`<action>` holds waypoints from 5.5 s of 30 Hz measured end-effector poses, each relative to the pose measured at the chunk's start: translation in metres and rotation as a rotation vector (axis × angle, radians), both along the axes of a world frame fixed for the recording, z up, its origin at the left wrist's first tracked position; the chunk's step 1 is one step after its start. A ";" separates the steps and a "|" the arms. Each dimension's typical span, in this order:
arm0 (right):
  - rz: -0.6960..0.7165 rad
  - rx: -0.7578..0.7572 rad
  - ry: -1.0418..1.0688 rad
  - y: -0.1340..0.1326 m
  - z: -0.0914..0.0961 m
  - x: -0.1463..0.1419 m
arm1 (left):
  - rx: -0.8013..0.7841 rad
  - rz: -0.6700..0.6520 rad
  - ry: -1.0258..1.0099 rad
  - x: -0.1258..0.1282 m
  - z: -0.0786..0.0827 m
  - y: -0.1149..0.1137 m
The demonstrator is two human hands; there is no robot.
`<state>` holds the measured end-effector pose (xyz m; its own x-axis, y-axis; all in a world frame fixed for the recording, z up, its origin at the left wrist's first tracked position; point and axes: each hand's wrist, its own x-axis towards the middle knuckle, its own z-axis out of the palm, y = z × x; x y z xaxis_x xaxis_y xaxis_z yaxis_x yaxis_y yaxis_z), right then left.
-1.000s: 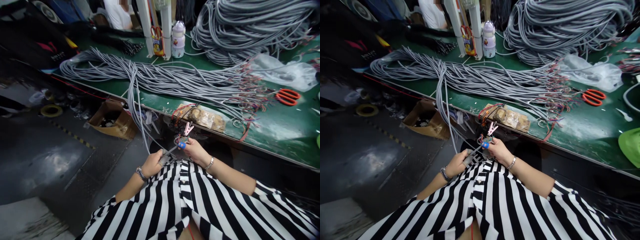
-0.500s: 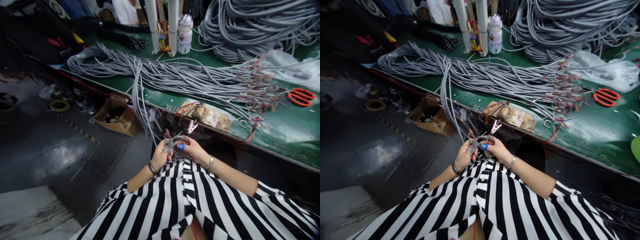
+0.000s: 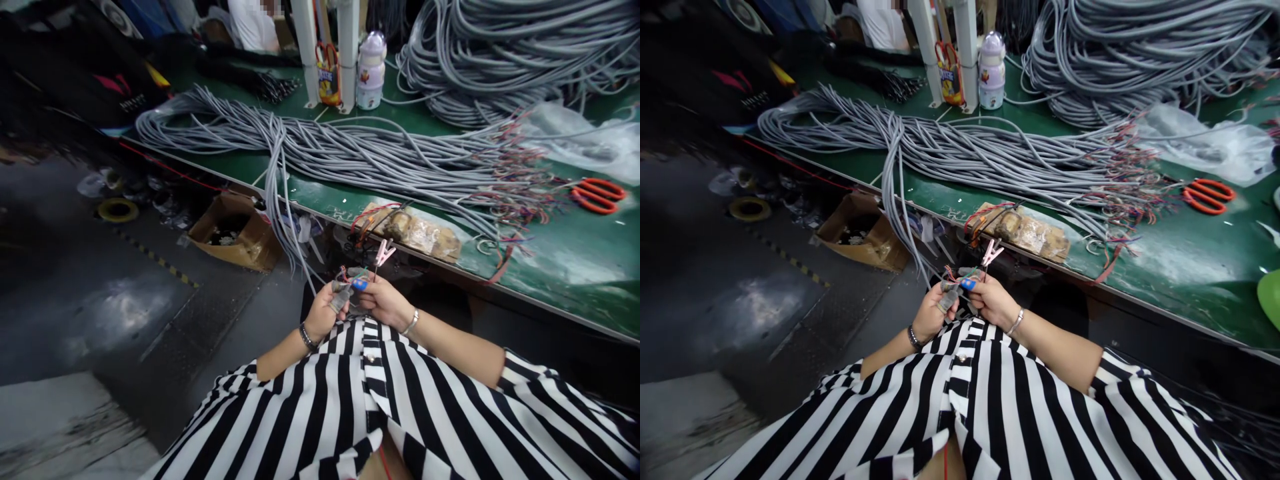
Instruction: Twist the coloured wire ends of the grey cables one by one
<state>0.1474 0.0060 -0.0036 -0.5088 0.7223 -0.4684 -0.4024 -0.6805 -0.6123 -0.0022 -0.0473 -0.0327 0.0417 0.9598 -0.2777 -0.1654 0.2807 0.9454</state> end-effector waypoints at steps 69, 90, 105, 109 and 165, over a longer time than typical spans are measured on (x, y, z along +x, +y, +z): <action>-0.074 0.496 -0.253 -0.010 -0.008 0.034 | -0.003 -0.228 0.222 -0.008 0.004 0.003; -0.152 0.436 -0.193 -0.006 0.000 0.039 | 0.150 -0.117 0.133 0.027 0.029 0.023; -0.129 0.560 -0.329 -0.006 0.003 0.034 | -0.001 0.098 -0.327 0.020 0.020 0.022; -0.133 0.457 -0.298 -0.008 0.004 0.034 | 0.008 0.093 -0.475 0.006 0.025 0.020; -0.036 1.221 -0.704 -0.022 0.012 0.012 | 0.049 0.159 -0.234 0.021 0.008 0.017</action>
